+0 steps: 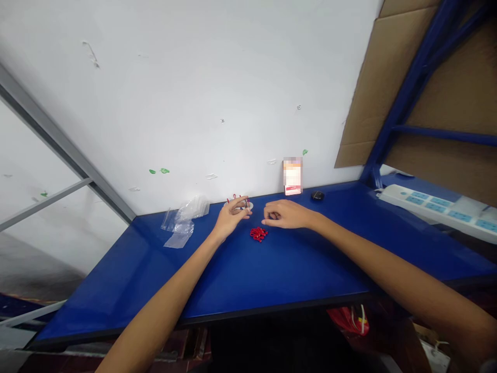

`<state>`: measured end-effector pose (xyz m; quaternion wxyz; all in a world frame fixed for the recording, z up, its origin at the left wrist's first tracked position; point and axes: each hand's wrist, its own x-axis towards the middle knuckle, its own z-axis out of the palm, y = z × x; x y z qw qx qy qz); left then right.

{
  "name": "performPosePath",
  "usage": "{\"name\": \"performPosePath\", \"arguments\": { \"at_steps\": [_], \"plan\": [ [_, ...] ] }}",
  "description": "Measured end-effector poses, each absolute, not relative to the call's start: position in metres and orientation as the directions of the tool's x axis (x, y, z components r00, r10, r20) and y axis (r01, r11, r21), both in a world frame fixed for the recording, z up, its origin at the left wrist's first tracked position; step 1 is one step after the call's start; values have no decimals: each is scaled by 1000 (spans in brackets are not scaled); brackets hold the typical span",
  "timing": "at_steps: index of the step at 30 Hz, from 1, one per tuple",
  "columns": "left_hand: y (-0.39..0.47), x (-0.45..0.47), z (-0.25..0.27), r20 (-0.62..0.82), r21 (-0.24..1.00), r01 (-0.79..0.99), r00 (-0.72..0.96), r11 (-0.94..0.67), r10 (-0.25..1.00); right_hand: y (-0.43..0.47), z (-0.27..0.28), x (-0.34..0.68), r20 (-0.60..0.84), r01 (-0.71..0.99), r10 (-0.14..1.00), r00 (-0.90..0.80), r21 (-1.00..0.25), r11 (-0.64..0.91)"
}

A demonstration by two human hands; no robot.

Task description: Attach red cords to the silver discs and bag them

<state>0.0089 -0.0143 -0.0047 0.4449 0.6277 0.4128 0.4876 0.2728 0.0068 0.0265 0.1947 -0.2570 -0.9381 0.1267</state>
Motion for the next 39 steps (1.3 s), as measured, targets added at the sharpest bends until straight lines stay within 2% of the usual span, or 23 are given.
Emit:
{"name": "performPosePath", "arguments": {
  "at_steps": [3, 9, 12, 19, 23, 26, 29, 32, 36, 39],
  "plan": [
    [-15, 10, -5, 233, 965, 74, 193, -251, 953, 11, 25, 275, 280, 436, 550, -787, -380, 816],
    [-16, 11, -5, 220, 967, 100, 146, -236, 964, -1, 16, 262, 297, 340, 457, -839, -370, 865],
    [-18, 10, -1, 211, 973, 63, 165, -223, 964, -4, 16, 258, 313, 332, 449, -837, -362, 871],
    [-28, 12, 8, 206, 973, -164, 293, -163, 934, -1, 23, 261, 472, 428, 607, -640, -437, 791],
    [-32, 20, 6, 182, 962, -250, 304, -106, 935, -7, 18, 255, 577, 403, 516, -633, -325, 856],
    [-32, 25, 2, 138, 966, -252, 316, -57, 939, -8, 14, 252, 649, 377, 450, -613, -260, 889],
    [-26, 22, -2, 122, 988, -125, 324, -86, 938, 4, 14, 261, 680, 412, 464, -567, -253, 875],
    [-16, 11, -4, 194, 961, 151, 230, -232, 954, 26, 14, 281, 653, 553, 525, -545, -191, 811],
    [-3, -12, -8, 366, 793, 481, 117, -375, 923, 50, 14, 307, 486, 594, 575, -658, -134, 793],
    [3, -22, -10, 397, 750, 542, 90, -379, 914, 57, 16, 316, 385, 551, 581, -717, -196, 811]
  ]
}}
